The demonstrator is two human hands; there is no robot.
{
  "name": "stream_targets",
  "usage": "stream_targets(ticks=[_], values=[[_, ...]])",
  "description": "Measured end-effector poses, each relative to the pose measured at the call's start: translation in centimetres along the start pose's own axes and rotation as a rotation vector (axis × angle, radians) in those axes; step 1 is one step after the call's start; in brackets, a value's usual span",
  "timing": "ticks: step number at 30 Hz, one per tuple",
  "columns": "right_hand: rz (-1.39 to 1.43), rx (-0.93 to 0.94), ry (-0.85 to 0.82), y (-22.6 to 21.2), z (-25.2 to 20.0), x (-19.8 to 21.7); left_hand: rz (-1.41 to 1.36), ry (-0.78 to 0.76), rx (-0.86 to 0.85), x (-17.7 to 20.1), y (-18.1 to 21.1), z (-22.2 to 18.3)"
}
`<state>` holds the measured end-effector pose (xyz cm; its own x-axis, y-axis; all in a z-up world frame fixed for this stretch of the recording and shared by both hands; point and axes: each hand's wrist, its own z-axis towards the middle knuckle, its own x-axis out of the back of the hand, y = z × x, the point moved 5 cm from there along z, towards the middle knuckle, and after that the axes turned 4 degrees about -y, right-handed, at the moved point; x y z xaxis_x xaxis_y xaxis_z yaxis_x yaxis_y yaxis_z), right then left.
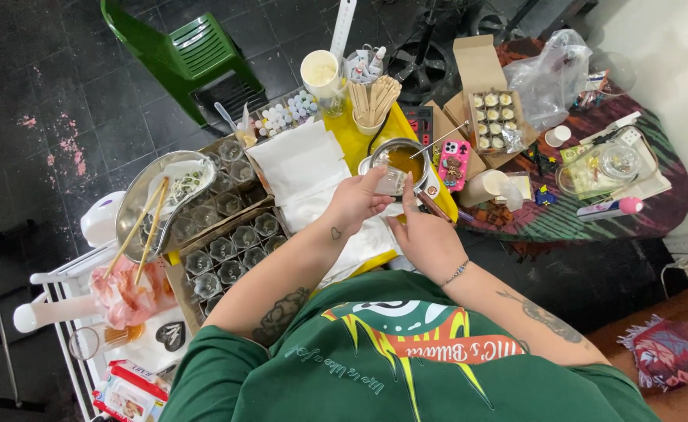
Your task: Cleaning the inside of small glass jars with tissues to prepare them for candle making.
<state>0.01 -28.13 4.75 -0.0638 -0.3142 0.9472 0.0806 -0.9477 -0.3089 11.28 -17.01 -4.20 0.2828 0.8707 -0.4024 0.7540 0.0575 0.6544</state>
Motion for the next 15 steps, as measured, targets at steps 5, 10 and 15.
stream_targets(ticks=[5,10,15], values=[[0.11,-0.243,-0.335,-2.2,1.5,3.1,0.018,-0.027,-0.026,0.2,0.7,-0.1],[0.276,-0.135,-0.192,-0.9,1.6,1.4,0.027,-0.044,-0.065,0.7,1.1,-0.1],[0.602,-0.273,-0.154,0.5,1.8,1.5,0.021,-0.099,-0.027,1.0,0.9,0.0]])
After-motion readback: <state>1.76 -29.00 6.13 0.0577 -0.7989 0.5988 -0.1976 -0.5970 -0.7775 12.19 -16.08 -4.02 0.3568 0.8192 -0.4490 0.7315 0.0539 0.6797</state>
